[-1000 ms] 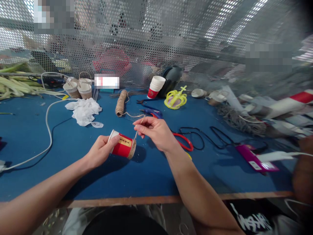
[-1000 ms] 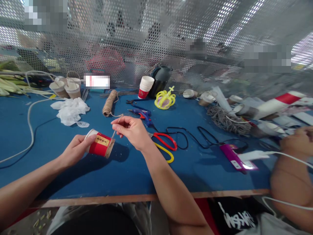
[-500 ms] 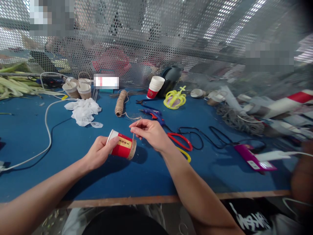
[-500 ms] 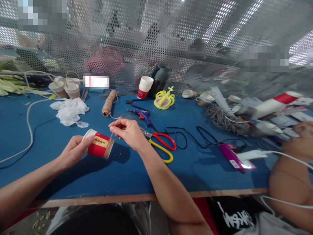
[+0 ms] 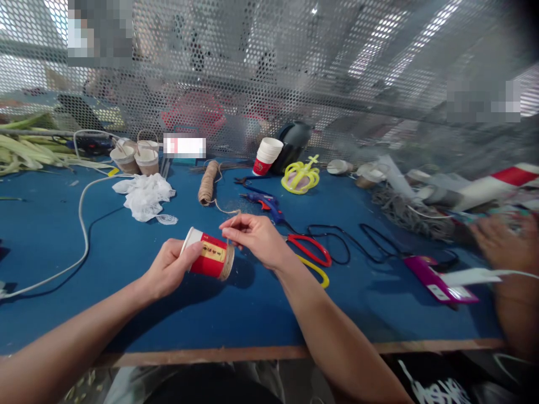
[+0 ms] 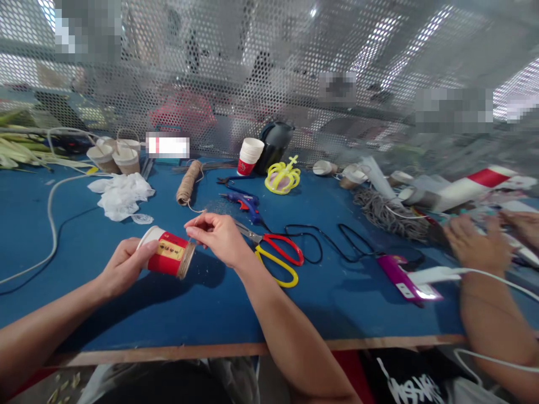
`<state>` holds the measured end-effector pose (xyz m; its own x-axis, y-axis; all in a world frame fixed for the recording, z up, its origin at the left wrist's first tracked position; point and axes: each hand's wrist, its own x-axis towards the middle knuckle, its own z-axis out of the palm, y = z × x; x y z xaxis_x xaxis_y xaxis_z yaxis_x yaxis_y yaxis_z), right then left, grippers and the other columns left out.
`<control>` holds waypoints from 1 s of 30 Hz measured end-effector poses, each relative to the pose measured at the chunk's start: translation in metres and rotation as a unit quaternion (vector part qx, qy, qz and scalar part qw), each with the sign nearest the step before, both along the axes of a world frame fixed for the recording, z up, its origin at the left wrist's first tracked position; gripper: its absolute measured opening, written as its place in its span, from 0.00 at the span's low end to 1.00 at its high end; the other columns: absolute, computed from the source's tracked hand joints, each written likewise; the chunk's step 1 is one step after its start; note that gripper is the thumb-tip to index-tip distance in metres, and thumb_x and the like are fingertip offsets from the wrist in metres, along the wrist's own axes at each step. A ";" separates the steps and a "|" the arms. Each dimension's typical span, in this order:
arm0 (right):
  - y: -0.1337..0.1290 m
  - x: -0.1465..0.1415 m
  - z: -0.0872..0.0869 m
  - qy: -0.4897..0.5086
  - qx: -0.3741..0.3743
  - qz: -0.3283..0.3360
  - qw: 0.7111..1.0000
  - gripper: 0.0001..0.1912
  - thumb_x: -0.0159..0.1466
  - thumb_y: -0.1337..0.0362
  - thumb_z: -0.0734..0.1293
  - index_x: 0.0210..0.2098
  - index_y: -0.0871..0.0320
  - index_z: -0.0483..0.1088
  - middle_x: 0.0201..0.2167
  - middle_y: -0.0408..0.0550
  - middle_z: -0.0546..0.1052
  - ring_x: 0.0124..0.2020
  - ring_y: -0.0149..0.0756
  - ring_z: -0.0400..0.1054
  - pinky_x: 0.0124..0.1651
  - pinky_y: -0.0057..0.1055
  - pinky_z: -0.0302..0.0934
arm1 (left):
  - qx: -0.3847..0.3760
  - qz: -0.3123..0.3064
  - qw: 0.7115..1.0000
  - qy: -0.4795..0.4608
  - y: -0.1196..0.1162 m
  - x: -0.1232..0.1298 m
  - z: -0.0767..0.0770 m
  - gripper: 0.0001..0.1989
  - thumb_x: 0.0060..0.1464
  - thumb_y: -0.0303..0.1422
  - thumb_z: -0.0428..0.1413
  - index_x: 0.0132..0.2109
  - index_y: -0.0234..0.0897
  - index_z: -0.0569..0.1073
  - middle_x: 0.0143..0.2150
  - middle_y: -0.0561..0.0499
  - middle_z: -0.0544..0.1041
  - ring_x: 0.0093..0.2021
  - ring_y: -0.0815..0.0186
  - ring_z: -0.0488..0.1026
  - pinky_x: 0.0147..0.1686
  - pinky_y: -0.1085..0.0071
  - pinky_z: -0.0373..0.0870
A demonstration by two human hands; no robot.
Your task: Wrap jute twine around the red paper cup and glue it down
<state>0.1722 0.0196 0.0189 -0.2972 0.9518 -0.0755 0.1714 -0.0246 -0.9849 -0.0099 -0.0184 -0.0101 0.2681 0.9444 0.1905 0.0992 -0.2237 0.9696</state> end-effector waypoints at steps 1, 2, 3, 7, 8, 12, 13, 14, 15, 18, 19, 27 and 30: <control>0.000 -0.001 0.000 -0.002 -0.003 0.001 1.000 0.08 0.50 0.64 0.69 0.28 0.61 0.71 0.19 0.40 0.69 0.18 0.23 0.58 0.22 0.24 0.52 | 0.007 0.002 1.000 -0.002 0.000 0.000 0.000 0.25 0.54 0.42 0.47 0.16 0.32 0.68 0.14 0.54 0.63 0.16 0.74 0.52 0.17 0.76 0.53; -0.001 -0.001 0.000 -0.003 -0.005 0.002 1.000 0.08 0.50 0.64 0.69 0.28 0.61 0.71 0.19 0.40 0.70 0.18 0.23 0.57 0.22 0.24 0.52 | 0.011 0.004 1.000 -0.005 0.000 -0.001 0.000 0.25 0.54 0.42 0.47 0.15 0.32 0.67 0.14 0.54 0.63 0.16 0.75 0.52 0.17 0.76 0.53; -0.001 -0.002 0.000 -0.004 -0.007 0.001 1.000 0.08 0.50 0.64 0.69 0.28 0.61 0.71 0.19 0.40 0.70 0.18 0.23 0.57 0.22 0.24 0.51 | 0.012 0.007 1.000 -0.009 0.000 -0.001 -0.001 0.25 0.54 0.41 0.47 0.15 0.32 0.67 0.14 0.54 0.63 0.16 0.75 0.52 0.17 0.76 0.53; -0.001 -0.005 -0.002 -0.018 -0.007 0.001 1.000 0.08 0.51 0.64 0.68 0.29 0.62 0.71 0.20 0.40 0.70 0.18 0.22 0.56 0.23 0.23 0.53 | -0.026 0.018 0.998 -0.048 0.000 0.001 0.000 0.22 0.51 0.41 0.51 0.14 0.33 0.66 0.13 0.55 0.63 0.16 0.75 0.54 0.18 0.76 0.56; 0.000 -0.006 -0.003 -0.027 -0.005 0.002 1.000 0.08 0.52 0.64 0.68 0.29 0.62 0.71 0.20 0.40 0.70 0.18 0.22 0.56 0.23 0.23 0.53 | -0.057 0.025 0.996 -0.068 0.001 0.002 0.000 0.22 0.49 0.41 0.52 0.14 0.33 0.66 0.13 0.55 0.63 0.16 0.75 0.55 0.18 0.76 0.57; 0.007 -0.005 -0.009 -0.112 0.008 -0.040 0.993 0.06 0.55 0.64 0.65 0.31 0.60 0.70 0.18 0.40 0.69 0.18 0.25 0.60 0.21 0.24 0.56 | -0.210 0.096 0.954 -0.193 0.008 0.007 0.003 0.18 0.43 0.43 0.56 0.19 0.32 0.69 0.14 0.55 0.66 0.17 0.73 0.61 0.20 0.77 0.60; 0.009 -0.003 -0.011 -0.140 0.013 -0.056 0.989 0.05 0.55 0.64 0.65 0.28 0.60 0.69 0.17 0.41 0.69 0.17 0.26 0.61 0.21 0.25 0.56 | -0.232 0.117 0.940 -0.222 0.011 0.008 0.003 0.16 0.42 0.42 0.57 0.21 0.32 0.70 0.16 0.55 0.68 0.19 0.72 0.63 0.21 0.77 0.61; 0.010 -0.002 -0.011 -0.162 0.020 -0.071 0.984 0.07 0.56 0.63 0.65 0.25 0.59 0.67 0.17 0.42 0.69 0.16 0.26 0.61 0.20 0.25 0.56 | -0.247 0.141 0.927 -0.245 0.014 0.008 0.003 0.14 0.41 0.41 0.58 0.22 0.33 0.70 0.17 0.55 0.69 0.20 0.72 0.64 0.21 0.78 0.61; 0.011 0.000 -0.011 -0.178 0.028 -0.081 0.980 0.09 0.56 0.61 0.64 0.23 0.59 0.65 0.17 0.43 0.69 0.16 0.27 0.61 0.19 0.25 0.56 | -0.262 0.160 0.916 -0.257 0.017 0.008 0.003 0.13 0.40 0.39 0.59 0.23 0.33 0.70 0.17 0.55 0.69 0.19 0.73 0.63 0.19 0.78 0.59; 0.008 0.001 -0.009 -0.170 0.064 -0.057 0.982 0.12 0.58 0.57 0.63 0.23 0.58 0.64 0.20 0.44 0.70 0.19 0.28 0.63 0.22 0.26 0.58 | -0.278 0.194 0.903 -0.265 0.024 0.007 0.000 0.12 0.39 0.38 0.59 0.24 0.33 0.70 0.17 0.56 0.69 0.17 0.73 0.62 0.17 0.78 0.56; 0.005 0.000 -0.008 -0.157 0.075 -0.029 0.984 0.12 0.58 0.56 0.62 0.26 0.58 0.65 0.21 0.44 0.70 0.21 0.28 0.63 0.24 0.26 0.59 | -0.269 0.194 0.906 -0.262 0.024 0.007 -0.001 0.13 0.39 0.39 0.59 0.25 0.32 0.70 0.17 0.56 0.69 0.18 0.73 0.62 0.17 0.78 0.56; -0.005 -0.012 -0.010 -0.056 0.019 0.053 0.997 0.11 0.51 0.59 0.68 0.26 0.59 0.62 0.22 0.39 0.66 0.22 0.26 0.59 0.26 0.25 0.56 | -0.180 0.126 0.959 -0.181 0.019 0.007 -0.005 0.22 0.45 0.47 0.54 0.27 0.28 0.74 0.17 0.53 0.70 0.18 0.73 0.61 0.19 0.77 0.56; -0.002 -0.010 -0.010 -0.045 0.005 0.058 0.997 0.11 0.50 0.60 0.68 0.25 0.59 0.62 0.21 0.38 0.66 0.22 0.26 0.59 0.27 0.26 0.55 | -0.165 0.101 0.968 -0.157 0.021 0.005 -0.006 0.24 0.45 0.49 0.53 0.30 0.27 0.74 0.18 0.52 0.71 0.18 0.72 0.62 0.20 0.76 0.56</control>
<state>0.1621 0.0174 0.0084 -0.3985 0.9120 -0.0970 0.2596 0.0108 -0.9657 -0.0053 0.0024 -0.0161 0.0489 0.9948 -0.0892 -0.2023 0.0974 0.9745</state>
